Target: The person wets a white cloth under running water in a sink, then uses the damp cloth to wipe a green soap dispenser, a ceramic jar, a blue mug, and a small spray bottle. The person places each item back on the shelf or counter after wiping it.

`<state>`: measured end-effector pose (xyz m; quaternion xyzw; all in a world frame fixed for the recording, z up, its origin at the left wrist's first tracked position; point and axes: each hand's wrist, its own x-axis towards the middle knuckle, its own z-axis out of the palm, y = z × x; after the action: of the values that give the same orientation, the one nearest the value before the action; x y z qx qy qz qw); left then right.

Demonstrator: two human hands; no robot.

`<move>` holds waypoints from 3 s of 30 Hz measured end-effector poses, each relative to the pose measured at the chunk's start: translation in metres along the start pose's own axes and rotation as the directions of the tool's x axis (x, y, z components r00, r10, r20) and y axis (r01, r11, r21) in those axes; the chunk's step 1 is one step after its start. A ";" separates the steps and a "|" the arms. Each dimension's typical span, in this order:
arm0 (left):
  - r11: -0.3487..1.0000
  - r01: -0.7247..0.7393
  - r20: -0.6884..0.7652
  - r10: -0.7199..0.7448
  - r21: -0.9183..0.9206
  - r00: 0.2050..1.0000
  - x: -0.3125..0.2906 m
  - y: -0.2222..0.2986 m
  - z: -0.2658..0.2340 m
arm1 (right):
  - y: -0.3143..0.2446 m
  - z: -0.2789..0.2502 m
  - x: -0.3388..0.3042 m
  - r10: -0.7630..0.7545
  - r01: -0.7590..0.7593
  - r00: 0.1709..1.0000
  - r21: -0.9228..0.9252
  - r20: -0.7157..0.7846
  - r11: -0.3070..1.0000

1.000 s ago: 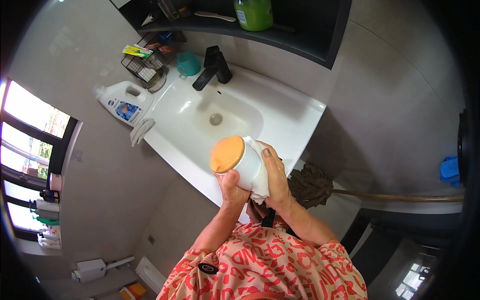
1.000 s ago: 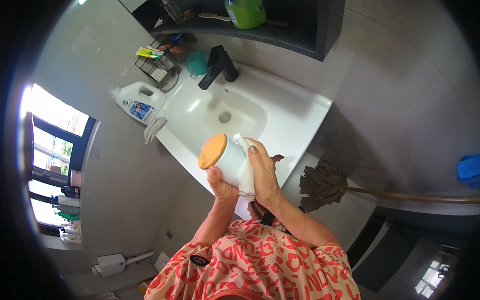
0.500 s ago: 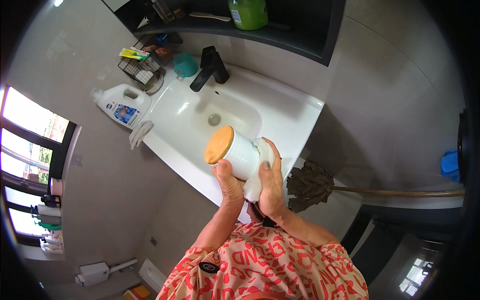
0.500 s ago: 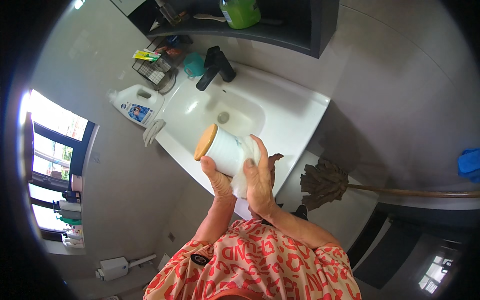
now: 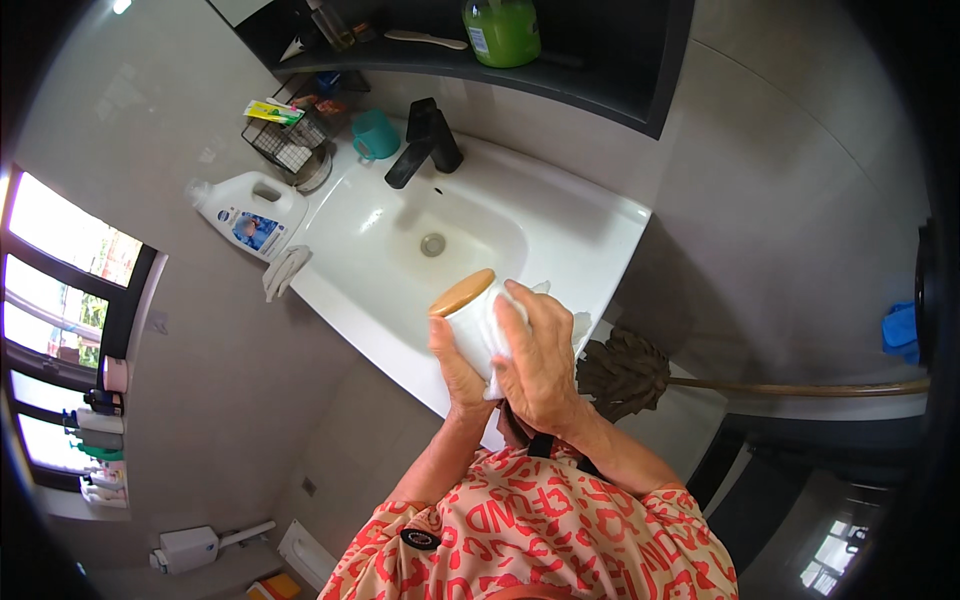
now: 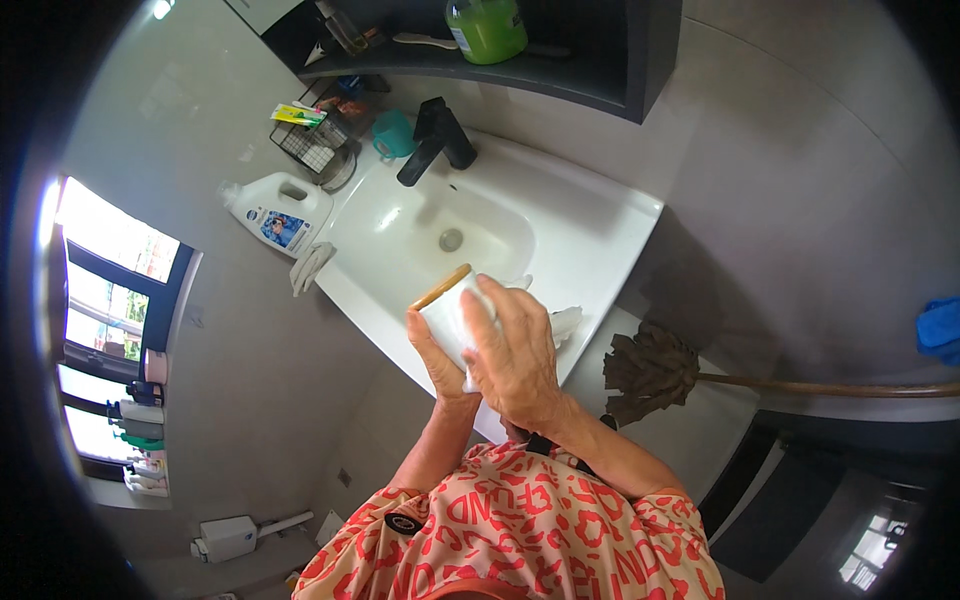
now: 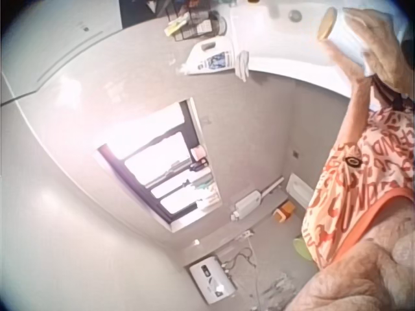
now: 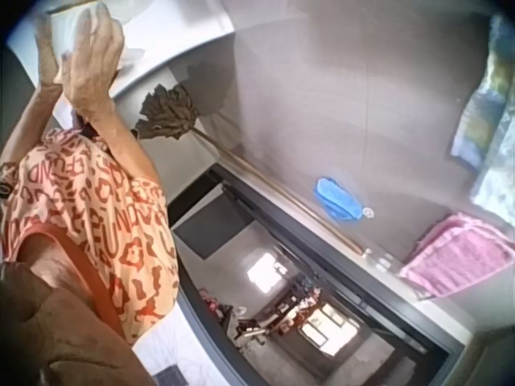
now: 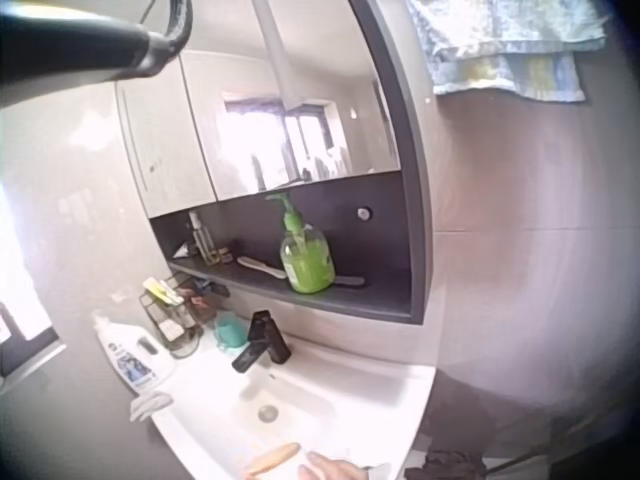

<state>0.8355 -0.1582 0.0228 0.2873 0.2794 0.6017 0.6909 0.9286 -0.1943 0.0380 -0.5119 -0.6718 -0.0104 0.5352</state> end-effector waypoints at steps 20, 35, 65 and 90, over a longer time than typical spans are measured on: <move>0.996 -0.049 0.159 0.037 0.073 0.987 -0.010 -0.001 0.004 | 0.017 -0.009 0.036 0.419 -0.657 0.737 0.706 0.529 0.265; 0.989 -0.120 0.232 0.098 0.083 0.968 0.006 0.002 0.005 | 0.007 -0.006 0.001 -0.019 0.019 1.000 0.292 -0.002 0.956; 0.941 -0.248 0.180 0.210 0.228 0.961 0.029 0.004 -0.026 | 0.012 -0.037 -0.022 0.646 -0.820 0.543 0.506 0.536 0.269; 0.389 -0.630 0.667 0.053 0.672 0.744 0.008 -0.013 -0.030 | 0.010 -0.047 0.015 -0.230 0.202 0.917 0.117 0.325 0.972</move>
<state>0.8237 -0.1497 -0.0077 0.8080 0.2657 0.3984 0.3433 0.9704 -0.2063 0.0642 -0.4067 -0.8056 0.0455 0.4285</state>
